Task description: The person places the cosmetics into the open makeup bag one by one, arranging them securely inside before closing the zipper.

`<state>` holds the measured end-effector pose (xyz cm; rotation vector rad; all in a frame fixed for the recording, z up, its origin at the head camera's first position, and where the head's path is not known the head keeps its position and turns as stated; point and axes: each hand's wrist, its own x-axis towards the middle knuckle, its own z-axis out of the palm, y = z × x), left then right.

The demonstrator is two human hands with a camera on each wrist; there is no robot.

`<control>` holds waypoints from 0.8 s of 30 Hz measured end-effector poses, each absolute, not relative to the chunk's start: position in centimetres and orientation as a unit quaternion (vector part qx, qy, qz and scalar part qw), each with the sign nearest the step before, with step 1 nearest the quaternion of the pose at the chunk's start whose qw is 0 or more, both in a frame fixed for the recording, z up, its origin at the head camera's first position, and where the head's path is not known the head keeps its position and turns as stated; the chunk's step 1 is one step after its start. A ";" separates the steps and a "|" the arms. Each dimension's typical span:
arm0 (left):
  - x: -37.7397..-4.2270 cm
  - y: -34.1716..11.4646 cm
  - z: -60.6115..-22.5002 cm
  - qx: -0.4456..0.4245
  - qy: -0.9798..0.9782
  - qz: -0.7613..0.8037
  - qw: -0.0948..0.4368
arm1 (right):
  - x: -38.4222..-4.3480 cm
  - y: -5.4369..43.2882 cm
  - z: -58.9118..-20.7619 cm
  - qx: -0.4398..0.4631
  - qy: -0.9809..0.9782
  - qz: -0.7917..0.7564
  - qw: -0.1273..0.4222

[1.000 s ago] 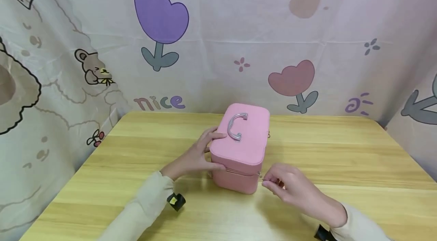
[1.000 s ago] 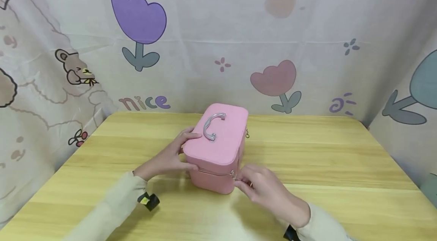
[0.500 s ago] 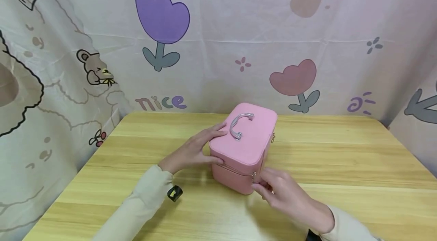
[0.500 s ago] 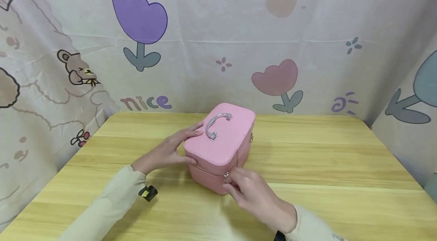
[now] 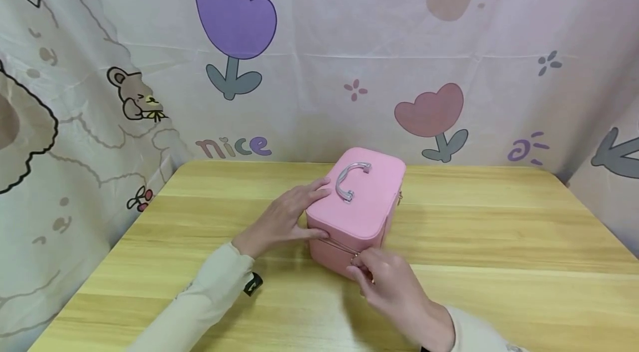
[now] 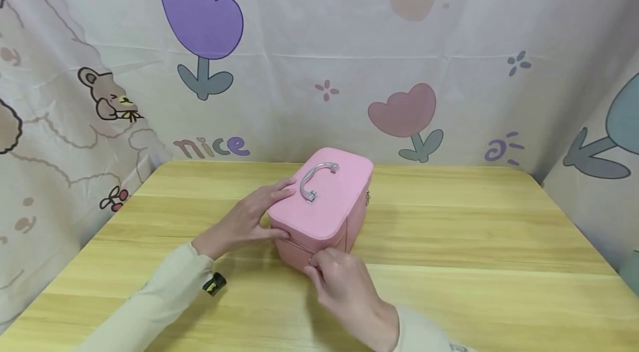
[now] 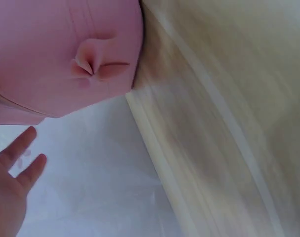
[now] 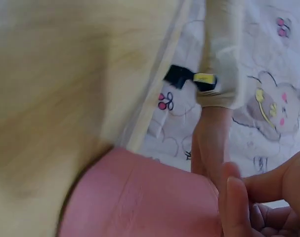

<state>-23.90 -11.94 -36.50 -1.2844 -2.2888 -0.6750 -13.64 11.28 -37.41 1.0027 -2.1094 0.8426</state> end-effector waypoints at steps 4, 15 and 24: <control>-23.4 -11.8 -36.4 -0.445 -0.836 -0.253 0.197 | -13.8 10.5 -37.5 0.389 -0.790 0.246 0.404; -20.5 -11.0 -36.2 -0.385 -0.877 -0.219 0.187 | -13.3 12.5 -36.5 0.407 -0.812 0.254 0.333; -20.1 -12.2 -36.2 -0.455 -0.836 -0.212 0.222 | -13.6 16.4 -36.2 0.382 -0.828 0.266 0.311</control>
